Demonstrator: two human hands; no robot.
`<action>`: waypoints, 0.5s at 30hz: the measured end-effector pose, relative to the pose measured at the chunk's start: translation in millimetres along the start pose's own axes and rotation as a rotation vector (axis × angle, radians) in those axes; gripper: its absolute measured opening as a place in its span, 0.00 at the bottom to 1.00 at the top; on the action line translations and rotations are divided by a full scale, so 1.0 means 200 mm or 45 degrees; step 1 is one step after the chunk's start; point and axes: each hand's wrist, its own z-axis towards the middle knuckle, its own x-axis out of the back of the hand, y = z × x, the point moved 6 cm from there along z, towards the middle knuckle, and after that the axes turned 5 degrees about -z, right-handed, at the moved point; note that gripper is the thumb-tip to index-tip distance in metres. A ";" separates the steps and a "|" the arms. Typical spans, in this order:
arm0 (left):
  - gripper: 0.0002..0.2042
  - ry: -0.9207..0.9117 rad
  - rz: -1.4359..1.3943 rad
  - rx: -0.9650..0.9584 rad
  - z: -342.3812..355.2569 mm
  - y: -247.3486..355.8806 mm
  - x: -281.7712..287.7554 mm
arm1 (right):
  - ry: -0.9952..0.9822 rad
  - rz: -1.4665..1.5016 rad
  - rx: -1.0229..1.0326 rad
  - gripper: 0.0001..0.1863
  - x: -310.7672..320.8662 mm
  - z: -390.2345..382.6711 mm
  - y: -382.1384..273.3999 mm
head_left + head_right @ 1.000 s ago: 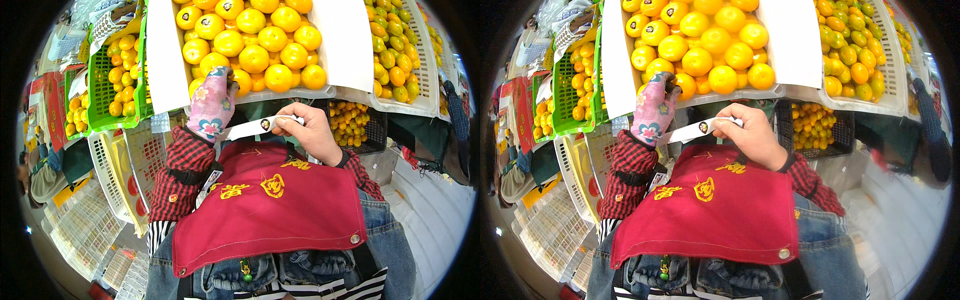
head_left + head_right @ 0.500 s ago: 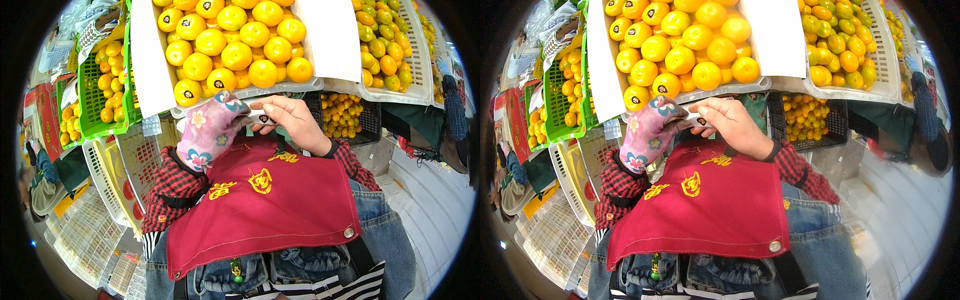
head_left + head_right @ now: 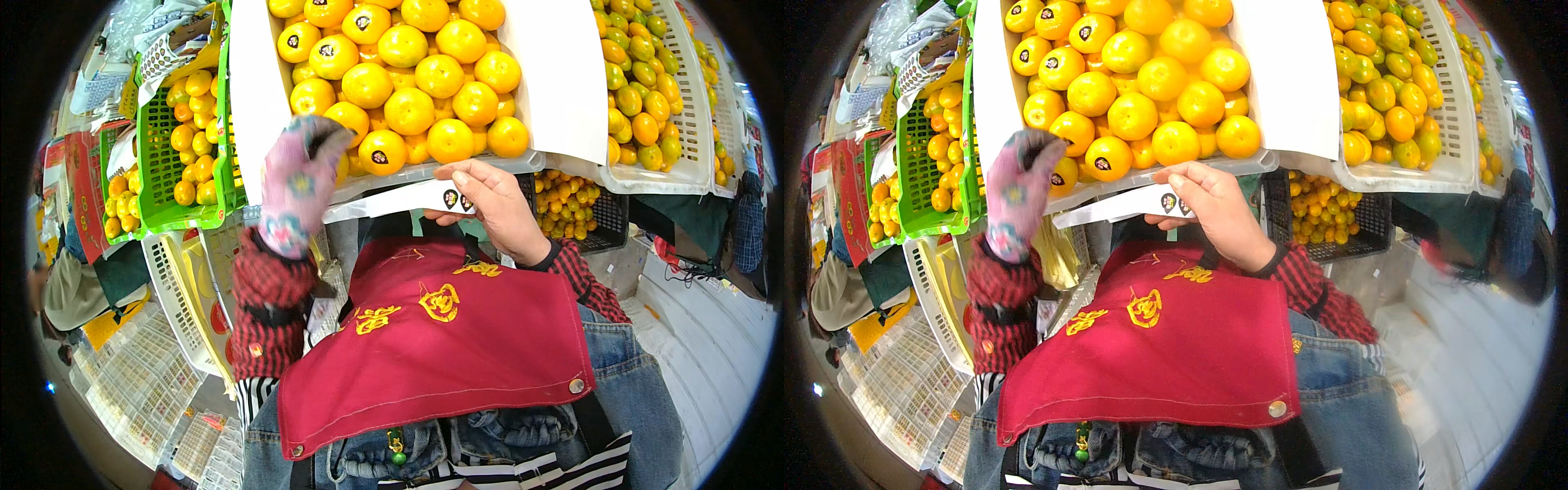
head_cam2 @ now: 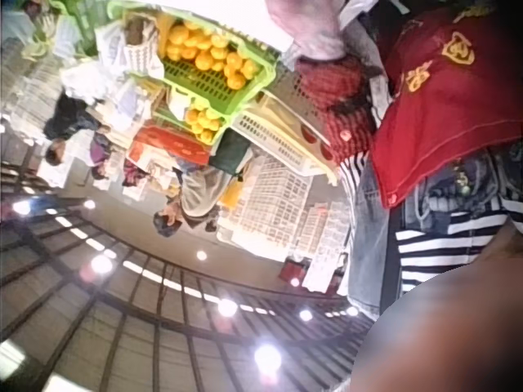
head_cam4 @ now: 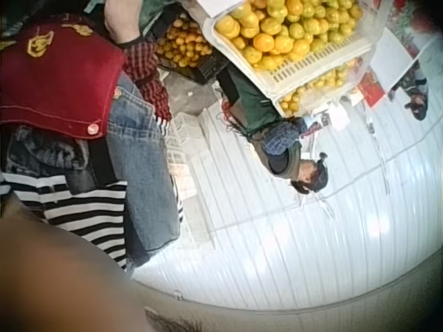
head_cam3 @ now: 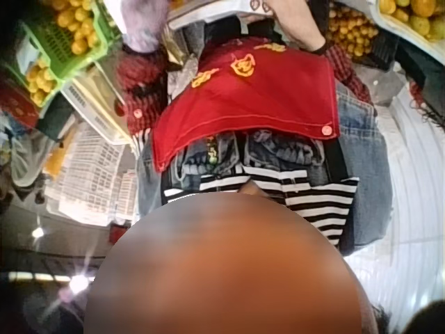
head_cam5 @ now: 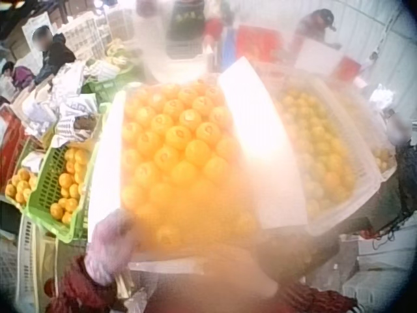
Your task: The person applies small round stickers to many oranges in a white tray, then places the oranges into a red plastic bag and seals it. The person handles oranges, sticker sheets, and the bag by hand.
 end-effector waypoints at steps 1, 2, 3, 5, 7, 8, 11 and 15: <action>0.07 0.017 0.146 0.047 0.07 -0.07 0.02 | -0.008 0.001 0.020 0.19 -0.01 0.00 -0.01; 0.11 -0.041 0.444 0.028 0.10 -0.11 0.00 | -0.007 -0.008 0.021 0.19 -0.01 0.00 -0.01; 0.12 -0.068 0.551 0.021 0.11 -0.14 -0.01 | -0.003 -0.019 0.017 0.18 -0.01 0.00 -0.01; 0.14 -0.145 0.747 0.027 0.16 -0.17 0.00 | -0.002 -0.035 0.066 0.17 0.00 0.00 -0.03; 0.19 -0.019 0.938 0.106 0.18 -0.14 0.08 | -0.020 -0.052 0.108 0.17 0.00 0.00 -0.05; 0.19 0.019 0.925 0.083 0.18 -0.08 0.10 | -0.030 -0.061 0.103 0.18 0.01 -0.01 -0.05; 0.12 -0.014 0.484 0.043 0.11 0.11 0.07 | -0.028 -0.231 0.145 0.20 0.03 0.00 -0.07; 0.17 -0.508 0.141 -0.474 -0.15 0.36 -0.28 | -0.041 -0.175 0.048 0.30 0.03 0.01 -0.05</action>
